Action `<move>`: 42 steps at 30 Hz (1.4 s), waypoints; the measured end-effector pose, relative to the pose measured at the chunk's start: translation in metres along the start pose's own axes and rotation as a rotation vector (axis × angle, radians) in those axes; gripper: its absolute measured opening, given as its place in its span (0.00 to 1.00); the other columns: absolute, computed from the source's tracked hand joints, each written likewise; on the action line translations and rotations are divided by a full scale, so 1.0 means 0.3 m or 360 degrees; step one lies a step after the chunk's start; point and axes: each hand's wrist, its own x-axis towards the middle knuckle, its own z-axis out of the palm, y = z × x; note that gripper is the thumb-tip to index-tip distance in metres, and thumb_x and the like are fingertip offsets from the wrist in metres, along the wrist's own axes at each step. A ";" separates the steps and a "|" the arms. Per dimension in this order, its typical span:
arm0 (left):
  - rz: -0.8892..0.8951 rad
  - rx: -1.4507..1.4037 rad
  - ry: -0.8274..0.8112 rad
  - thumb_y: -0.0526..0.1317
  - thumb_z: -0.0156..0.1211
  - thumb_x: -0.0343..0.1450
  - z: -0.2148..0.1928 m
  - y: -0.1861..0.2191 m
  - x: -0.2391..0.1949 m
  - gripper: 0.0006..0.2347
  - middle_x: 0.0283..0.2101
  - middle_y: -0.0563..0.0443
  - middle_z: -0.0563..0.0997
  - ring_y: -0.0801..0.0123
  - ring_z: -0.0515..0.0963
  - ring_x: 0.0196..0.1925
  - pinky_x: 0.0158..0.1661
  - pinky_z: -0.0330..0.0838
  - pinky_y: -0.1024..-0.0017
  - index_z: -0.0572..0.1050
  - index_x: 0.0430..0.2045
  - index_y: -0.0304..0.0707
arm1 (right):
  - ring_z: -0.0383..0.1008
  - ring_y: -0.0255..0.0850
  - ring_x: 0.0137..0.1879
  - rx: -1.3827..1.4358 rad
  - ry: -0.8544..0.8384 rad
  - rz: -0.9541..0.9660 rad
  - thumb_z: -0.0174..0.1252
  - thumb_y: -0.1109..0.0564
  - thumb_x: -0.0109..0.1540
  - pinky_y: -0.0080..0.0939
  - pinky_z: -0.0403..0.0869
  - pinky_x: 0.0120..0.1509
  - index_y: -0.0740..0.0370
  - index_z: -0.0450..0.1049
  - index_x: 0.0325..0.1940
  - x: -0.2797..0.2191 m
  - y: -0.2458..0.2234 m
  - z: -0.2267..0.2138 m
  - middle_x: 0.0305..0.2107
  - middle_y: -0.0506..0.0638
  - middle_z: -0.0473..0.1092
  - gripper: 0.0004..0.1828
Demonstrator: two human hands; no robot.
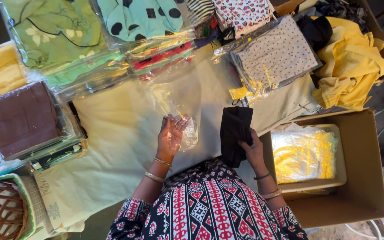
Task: The person packs various folded garments, including patterned and solid-colored items, into clear plastic bags on a table. They handle each item, place it into a bag, and seal it before moving to the next piece of clothing.
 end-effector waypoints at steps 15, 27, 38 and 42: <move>0.1056 0.2319 0.1029 0.37 0.60 0.75 -0.403 0.143 -0.296 0.18 0.57 0.37 0.67 0.51 0.65 0.64 0.67 0.56 0.56 0.65 0.57 0.27 | 0.76 0.65 0.49 -0.0763 -0.0486 -0.0173 0.62 0.60 0.56 0.57 0.75 0.49 0.55 0.63 0.66 0.181 -0.018 0.272 0.41 0.67 0.75 0.34; 0.0097 0.3318 -0.0331 0.32 0.66 0.65 -0.365 0.147 0.295 0.33 0.53 0.41 0.74 0.45 0.73 0.53 0.51 0.71 0.51 0.63 0.67 0.57 | 0.78 0.61 0.52 -0.0642 -0.0353 -0.0095 0.61 0.62 0.57 0.51 0.76 0.52 0.58 0.64 0.67 0.091 -0.061 0.169 0.44 0.66 0.76 0.32; 0.0579 0.2061 0.0798 0.23 0.47 0.75 -0.454 0.018 -0.008 0.20 0.41 0.49 0.64 0.73 0.71 0.28 0.31 0.76 0.72 0.71 0.62 0.41 | 0.81 0.52 0.54 -0.0521 0.0019 -0.0114 0.62 0.62 0.60 0.45 0.76 0.53 0.62 0.66 0.66 0.076 -0.114 0.025 0.45 0.64 0.77 0.29; 0.0559 0.2236 0.0879 0.25 0.50 0.71 -0.447 -0.059 -0.100 0.25 0.48 0.44 0.62 0.69 0.73 0.34 0.37 0.79 0.70 0.65 0.65 0.38 | 0.80 0.53 0.55 -0.0616 -0.0007 -0.0193 0.62 0.62 0.61 0.46 0.77 0.52 0.62 0.66 0.66 0.095 -0.161 0.038 0.46 0.64 0.77 0.28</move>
